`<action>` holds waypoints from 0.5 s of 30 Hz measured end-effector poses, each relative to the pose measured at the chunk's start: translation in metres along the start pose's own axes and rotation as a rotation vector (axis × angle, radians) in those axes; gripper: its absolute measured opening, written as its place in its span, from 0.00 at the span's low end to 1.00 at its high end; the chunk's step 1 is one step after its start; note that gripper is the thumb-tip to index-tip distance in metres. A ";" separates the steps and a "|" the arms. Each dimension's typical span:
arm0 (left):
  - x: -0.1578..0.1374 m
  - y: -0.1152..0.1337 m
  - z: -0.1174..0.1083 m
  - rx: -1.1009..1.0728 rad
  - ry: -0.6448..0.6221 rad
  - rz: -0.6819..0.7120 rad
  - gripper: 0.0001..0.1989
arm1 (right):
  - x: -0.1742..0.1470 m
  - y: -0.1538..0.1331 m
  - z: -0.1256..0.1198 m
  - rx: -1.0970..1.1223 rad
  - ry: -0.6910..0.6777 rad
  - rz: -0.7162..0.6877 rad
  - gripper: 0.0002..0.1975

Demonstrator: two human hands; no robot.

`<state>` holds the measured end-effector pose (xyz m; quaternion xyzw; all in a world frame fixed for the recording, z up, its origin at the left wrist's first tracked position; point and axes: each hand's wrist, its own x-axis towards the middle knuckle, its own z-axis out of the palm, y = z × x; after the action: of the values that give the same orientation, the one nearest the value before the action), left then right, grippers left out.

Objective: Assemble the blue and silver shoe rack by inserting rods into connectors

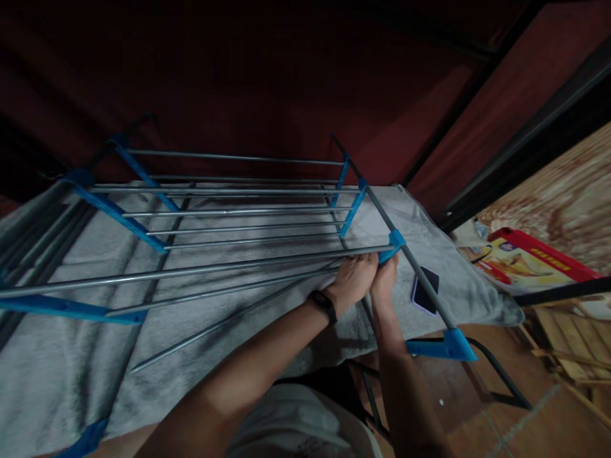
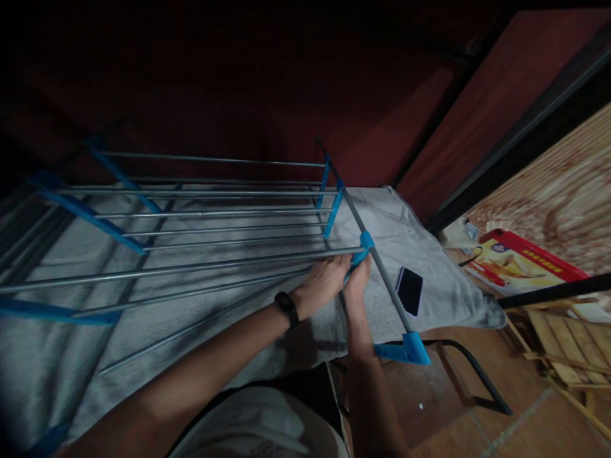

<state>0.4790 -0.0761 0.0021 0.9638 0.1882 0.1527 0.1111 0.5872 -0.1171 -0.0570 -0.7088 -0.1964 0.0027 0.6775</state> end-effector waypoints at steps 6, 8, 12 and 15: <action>0.003 0.000 0.009 0.088 -0.010 0.056 0.10 | 0.010 0.012 0.000 -0.237 0.012 -0.007 0.08; 0.003 -0.001 0.010 0.082 -0.011 0.079 0.10 | 0.012 0.016 0.000 -0.310 0.037 0.033 0.11; 0.004 -0.003 0.007 0.031 -0.050 0.083 0.11 | 0.013 0.016 -0.001 -0.337 0.075 0.097 0.13; 0.004 -0.004 0.003 -0.039 -0.056 0.090 0.13 | 0.012 0.011 0.002 -0.240 0.028 0.105 0.13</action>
<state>0.4821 -0.0715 -0.0005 0.9729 0.1385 0.1339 0.1281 0.6012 -0.1121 -0.0644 -0.7941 -0.1484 0.0046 0.5893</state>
